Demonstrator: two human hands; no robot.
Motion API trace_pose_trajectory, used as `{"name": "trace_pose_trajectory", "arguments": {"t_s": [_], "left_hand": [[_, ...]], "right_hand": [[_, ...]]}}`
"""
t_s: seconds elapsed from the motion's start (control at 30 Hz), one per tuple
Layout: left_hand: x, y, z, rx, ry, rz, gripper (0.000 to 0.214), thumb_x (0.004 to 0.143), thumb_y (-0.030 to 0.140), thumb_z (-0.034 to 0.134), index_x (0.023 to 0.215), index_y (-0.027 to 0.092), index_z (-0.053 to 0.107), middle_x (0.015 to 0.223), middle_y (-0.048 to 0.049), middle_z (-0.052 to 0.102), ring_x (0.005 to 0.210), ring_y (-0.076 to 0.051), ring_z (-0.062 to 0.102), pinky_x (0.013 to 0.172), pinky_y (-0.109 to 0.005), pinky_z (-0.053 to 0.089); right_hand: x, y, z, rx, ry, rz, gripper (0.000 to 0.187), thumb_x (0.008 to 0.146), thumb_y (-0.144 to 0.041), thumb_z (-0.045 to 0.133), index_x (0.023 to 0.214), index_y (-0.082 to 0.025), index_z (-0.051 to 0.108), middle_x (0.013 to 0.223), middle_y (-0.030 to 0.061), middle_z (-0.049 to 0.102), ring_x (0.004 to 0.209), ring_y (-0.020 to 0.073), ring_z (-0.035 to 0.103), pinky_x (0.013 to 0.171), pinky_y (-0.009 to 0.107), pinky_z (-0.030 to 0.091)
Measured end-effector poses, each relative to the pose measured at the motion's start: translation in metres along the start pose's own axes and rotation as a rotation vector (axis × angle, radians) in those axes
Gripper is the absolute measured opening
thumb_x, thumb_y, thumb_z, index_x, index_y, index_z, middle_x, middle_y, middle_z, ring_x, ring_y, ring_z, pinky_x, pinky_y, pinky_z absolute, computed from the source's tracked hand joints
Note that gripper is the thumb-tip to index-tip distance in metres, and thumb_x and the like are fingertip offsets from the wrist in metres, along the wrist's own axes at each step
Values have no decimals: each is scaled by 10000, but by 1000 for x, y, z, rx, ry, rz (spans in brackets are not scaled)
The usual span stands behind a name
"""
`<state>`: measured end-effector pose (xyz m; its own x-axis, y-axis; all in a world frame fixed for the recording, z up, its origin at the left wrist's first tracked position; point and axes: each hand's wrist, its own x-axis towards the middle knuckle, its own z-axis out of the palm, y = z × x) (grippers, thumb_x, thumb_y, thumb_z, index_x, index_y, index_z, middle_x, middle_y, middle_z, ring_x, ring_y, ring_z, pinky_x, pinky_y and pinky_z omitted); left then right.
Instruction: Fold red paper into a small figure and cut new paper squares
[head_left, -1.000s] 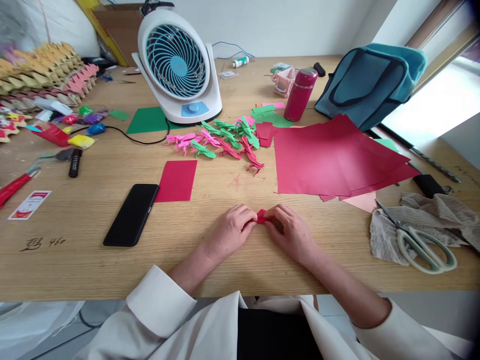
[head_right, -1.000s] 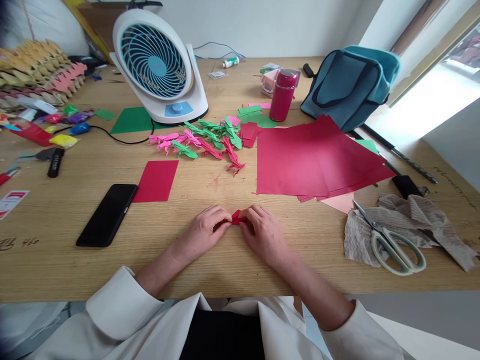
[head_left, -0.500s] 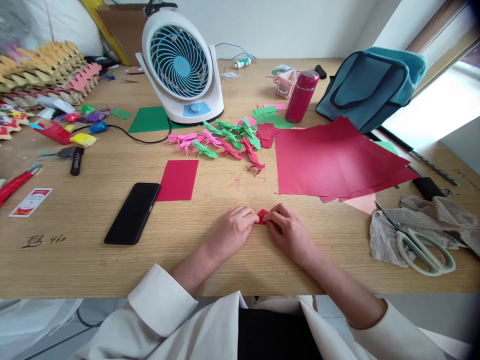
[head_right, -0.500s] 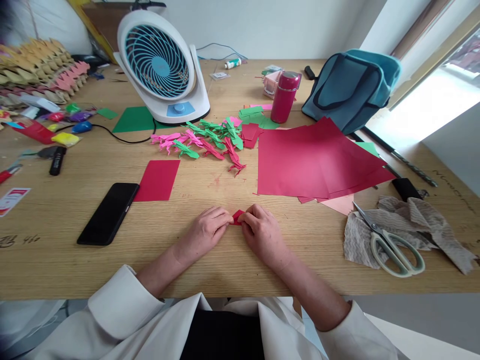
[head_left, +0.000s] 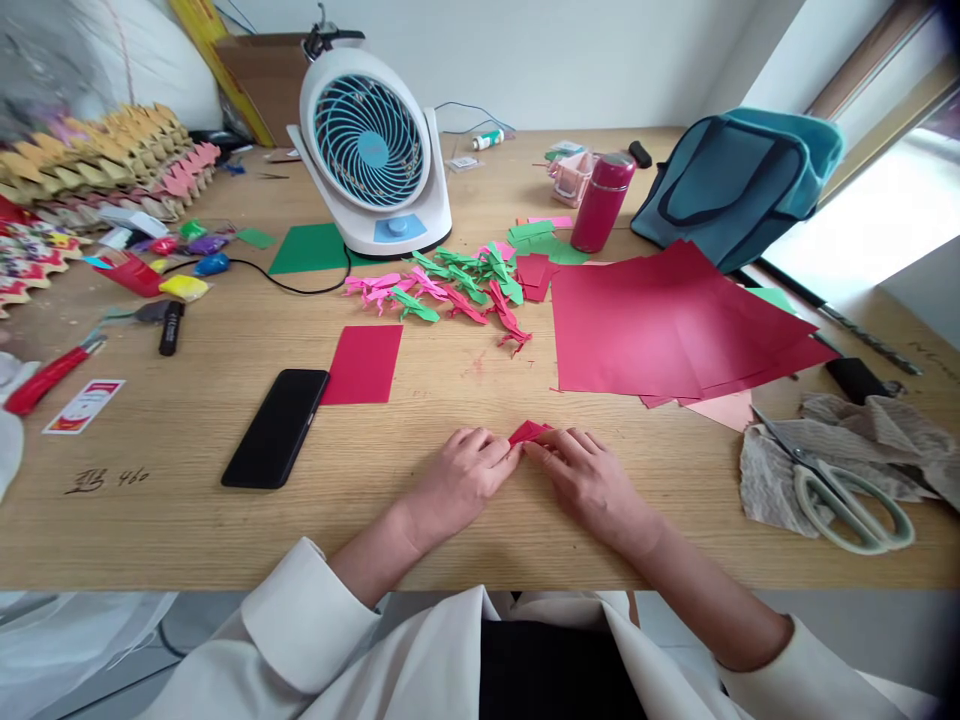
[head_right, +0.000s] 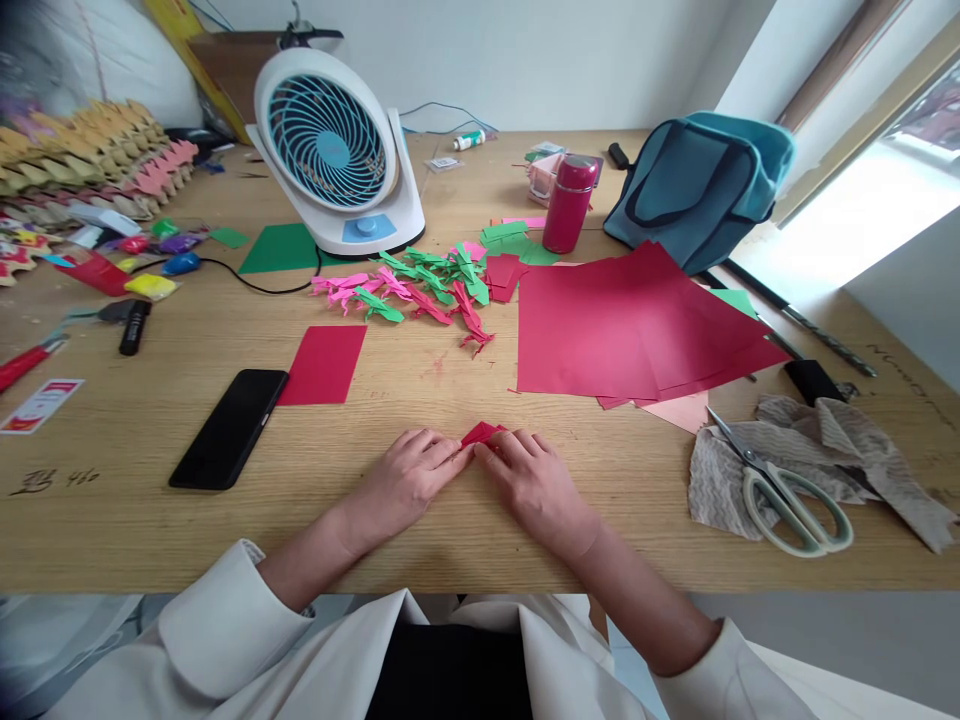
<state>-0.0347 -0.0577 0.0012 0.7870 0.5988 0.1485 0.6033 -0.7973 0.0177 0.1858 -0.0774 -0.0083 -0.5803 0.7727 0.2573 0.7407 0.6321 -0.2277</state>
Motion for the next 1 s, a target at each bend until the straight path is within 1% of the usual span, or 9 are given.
{"name": "trace_pose_trajectory", "arguments": {"t_s": [0.1,0.27,0.4,0.57,0.67,0.77,0.87,0.93,1.0], "left_hand": [[-1,4,1,27,-22,-31,383,946,111,437,1316,149,527,1169,-114,630,1000,-248,537,869,-409,441],[-5,7,4,-11,-47,-78,462,916,86,459,1373,152,474,1249,-103,611,1060,-256,517,905,-413,421],[-9,7,6,-41,-33,-73,467,908,76,461,1372,128,472,1294,-109,592,1101,-258,509,944,-413,408],[-10,7,6,-43,-15,-56,431,919,79,445,1347,96,490,1275,-123,601,1116,-262,525,945,-403,424],[-11,7,8,-46,18,-58,409,926,70,436,1329,85,503,1263,-130,605,1123,-253,537,969,-390,429],[-12,6,8,-63,53,-63,385,942,74,412,1314,85,514,1253,-132,607,1128,-246,542,981,-384,439],[-12,5,8,-96,38,-79,379,948,89,412,1310,108,520,1235,-129,611,1113,-242,552,963,-388,458],[-12,5,8,-114,26,-93,385,942,92,424,1313,119,522,1239,-126,608,1108,-241,555,954,-392,466],[-12,5,8,-121,24,-112,391,934,95,443,1315,127,526,1255,-125,603,1110,-245,556,945,-401,473]], "right_hand": [[-2,-1,-3,-61,-52,-36,390,917,-79,459,1276,-190,560,1125,129,622,901,270,541,755,419,478],[-3,-3,-7,-91,-110,-38,372,915,-108,492,1272,-187,562,1166,131,608,916,278,538,754,420,475],[-3,-5,-7,-98,-131,-32,322,910,-106,504,1217,-154,589,1179,142,600,925,286,535,767,434,484],[-4,-6,-6,-104,-116,-18,314,892,-54,482,1172,-137,598,1169,150,598,907,280,537,773,430,493],[-4,-6,-5,-103,-109,0,309,890,-50,475,1160,-139,597,1150,152,600,902,279,535,774,424,493],[-5,-5,-3,-97,-115,16,339,894,-68,482,1213,-136,572,1148,146,596,904,277,523,793,417,489],[-6,-3,-1,-101,-118,22,437,885,-75,495,1317,-143,510,1195,138,579,921,274,509,821,412,478],[-5,-3,0,-121,-128,28,455,885,-78,494,1335,-141,499,1203,135,577,924,271,504,824,407,468],[-6,-4,-1,-145,-141,33,432,893,-83,488,1321,-134,514,1195,136,582,930,268,504,818,399,457]]}}
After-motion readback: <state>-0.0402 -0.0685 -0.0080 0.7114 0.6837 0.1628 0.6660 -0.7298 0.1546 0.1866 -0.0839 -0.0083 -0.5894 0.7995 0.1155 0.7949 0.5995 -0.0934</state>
